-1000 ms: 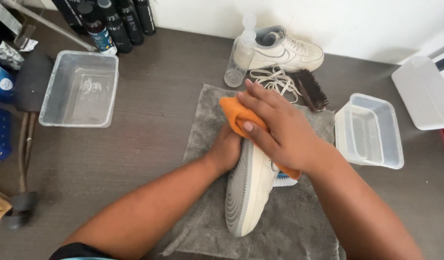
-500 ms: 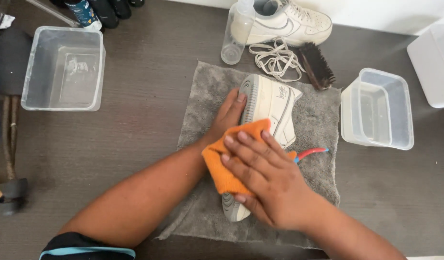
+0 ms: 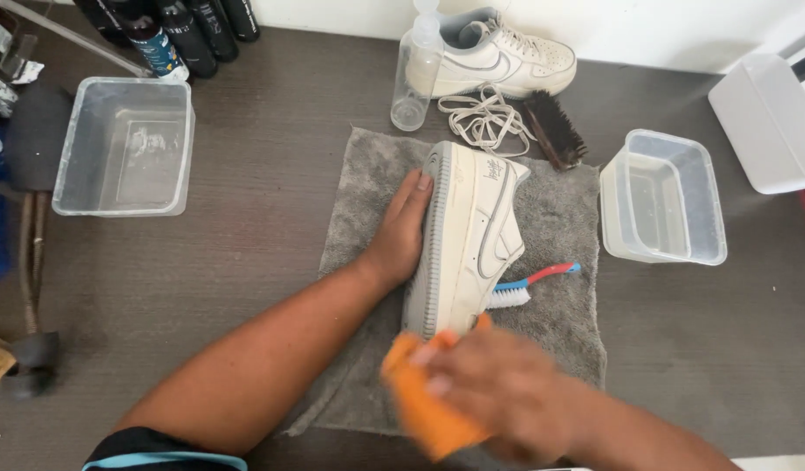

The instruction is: The person scrubs the sole and sides of a white sneaker with a blue brush, then wipes the shoe with an orange cloth. The process is repeated on different sections of the shoe.

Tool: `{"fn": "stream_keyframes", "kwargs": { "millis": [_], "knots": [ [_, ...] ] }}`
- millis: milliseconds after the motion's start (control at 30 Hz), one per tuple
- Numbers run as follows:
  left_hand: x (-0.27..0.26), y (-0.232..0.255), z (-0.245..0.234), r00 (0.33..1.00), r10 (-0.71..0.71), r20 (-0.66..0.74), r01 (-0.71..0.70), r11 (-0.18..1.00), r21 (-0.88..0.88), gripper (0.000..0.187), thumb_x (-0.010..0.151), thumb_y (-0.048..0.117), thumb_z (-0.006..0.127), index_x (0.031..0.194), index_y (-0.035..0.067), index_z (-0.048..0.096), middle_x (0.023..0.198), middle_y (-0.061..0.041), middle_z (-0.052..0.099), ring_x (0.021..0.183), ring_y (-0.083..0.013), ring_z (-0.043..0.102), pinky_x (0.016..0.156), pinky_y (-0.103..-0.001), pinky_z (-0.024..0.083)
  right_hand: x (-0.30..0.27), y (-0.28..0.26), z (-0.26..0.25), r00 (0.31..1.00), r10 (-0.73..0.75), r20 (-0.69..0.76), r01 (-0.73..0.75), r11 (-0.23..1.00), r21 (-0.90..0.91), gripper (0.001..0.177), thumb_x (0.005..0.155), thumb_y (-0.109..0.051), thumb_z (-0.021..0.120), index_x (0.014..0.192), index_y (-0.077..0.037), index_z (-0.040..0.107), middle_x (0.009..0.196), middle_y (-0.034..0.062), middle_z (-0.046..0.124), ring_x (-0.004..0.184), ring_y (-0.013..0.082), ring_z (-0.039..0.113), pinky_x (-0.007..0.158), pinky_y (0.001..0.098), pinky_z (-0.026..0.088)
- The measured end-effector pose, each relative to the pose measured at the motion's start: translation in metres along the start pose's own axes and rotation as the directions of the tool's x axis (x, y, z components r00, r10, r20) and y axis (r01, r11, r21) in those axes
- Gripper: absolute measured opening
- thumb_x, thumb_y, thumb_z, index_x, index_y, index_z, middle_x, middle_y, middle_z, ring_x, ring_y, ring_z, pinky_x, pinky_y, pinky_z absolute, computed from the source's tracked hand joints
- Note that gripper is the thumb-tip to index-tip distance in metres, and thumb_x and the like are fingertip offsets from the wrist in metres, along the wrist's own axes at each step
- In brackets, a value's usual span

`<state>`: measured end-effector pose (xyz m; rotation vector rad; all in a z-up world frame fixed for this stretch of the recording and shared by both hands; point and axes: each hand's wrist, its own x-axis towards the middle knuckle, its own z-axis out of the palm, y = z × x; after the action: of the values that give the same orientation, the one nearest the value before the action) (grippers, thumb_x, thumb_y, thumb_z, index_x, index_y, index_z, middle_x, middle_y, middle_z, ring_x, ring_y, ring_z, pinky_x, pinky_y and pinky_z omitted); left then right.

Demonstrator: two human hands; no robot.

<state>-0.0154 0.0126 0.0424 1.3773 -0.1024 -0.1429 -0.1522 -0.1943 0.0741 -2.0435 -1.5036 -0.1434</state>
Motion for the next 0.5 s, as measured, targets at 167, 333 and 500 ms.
{"fn": "stream_keyframes", "kwargs": {
  "millis": [167, 333, 500],
  "knots": [
    [-0.001, -0.005, -0.002, 0.998, 0.052, 0.039, -0.049, 0.996, -0.075, 0.058, 0.105, 0.054, 0.036, 0.134, 0.009, 0.061, 0.126, -0.009, 0.069, 0.121, -0.0214, 0.062, 0.109, -0.038, 0.045, 0.056, 0.029, -0.076, 0.814, -0.019, -0.58, -0.237, 0.901, -0.362, 0.046, 0.112, -0.017, 0.048, 0.151, 0.005, 0.043, 0.147, 0.0323, 0.058, 0.132, 0.0488, 0.066, 0.109, 0.056, 0.062],
    [0.003, -0.007, -0.001, 0.999, -0.006, 0.031, 0.008, 0.998, -0.067, 0.064, 0.103, 0.056, 0.037, 0.143, 0.01, 0.057, 0.137, -0.009, 0.068, 0.13, -0.0219, 0.06, 0.113, -0.037, 0.043, 0.123, 0.072, -0.095, 0.752, 0.252, -0.608, -0.289, 0.956, 0.039, 0.047, 0.117, -0.001, 0.047, 0.163, 0.002, 0.035, 0.135, 0.0311, 0.062, 0.083, 0.0285, 0.071, 0.079, 0.0367, 0.056],
    [0.013, -0.027, -0.002, 0.959, 0.285, -0.008, -0.284, 0.954, -0.098, 0.052, 0.111, 0.043, 0.039, 0.143, 0.005, 0.054, 0.143, -0.018, 0.062, 0.138, -0.0254, 0.055, 0.121, -0.04, 0.04, 0.139, 0.104, -0.069, 0.923, 0.373, -0.092, -0.383, 0.909, -0.164, 0.048, 0.112, -0.026, 0.046, 0.151, 0.002, 0.052, 0.153, 0.0292, 0.057, 0.144, 0.0428, 0.054, 0.115, 0.0513, 0.041]
  ]
}}
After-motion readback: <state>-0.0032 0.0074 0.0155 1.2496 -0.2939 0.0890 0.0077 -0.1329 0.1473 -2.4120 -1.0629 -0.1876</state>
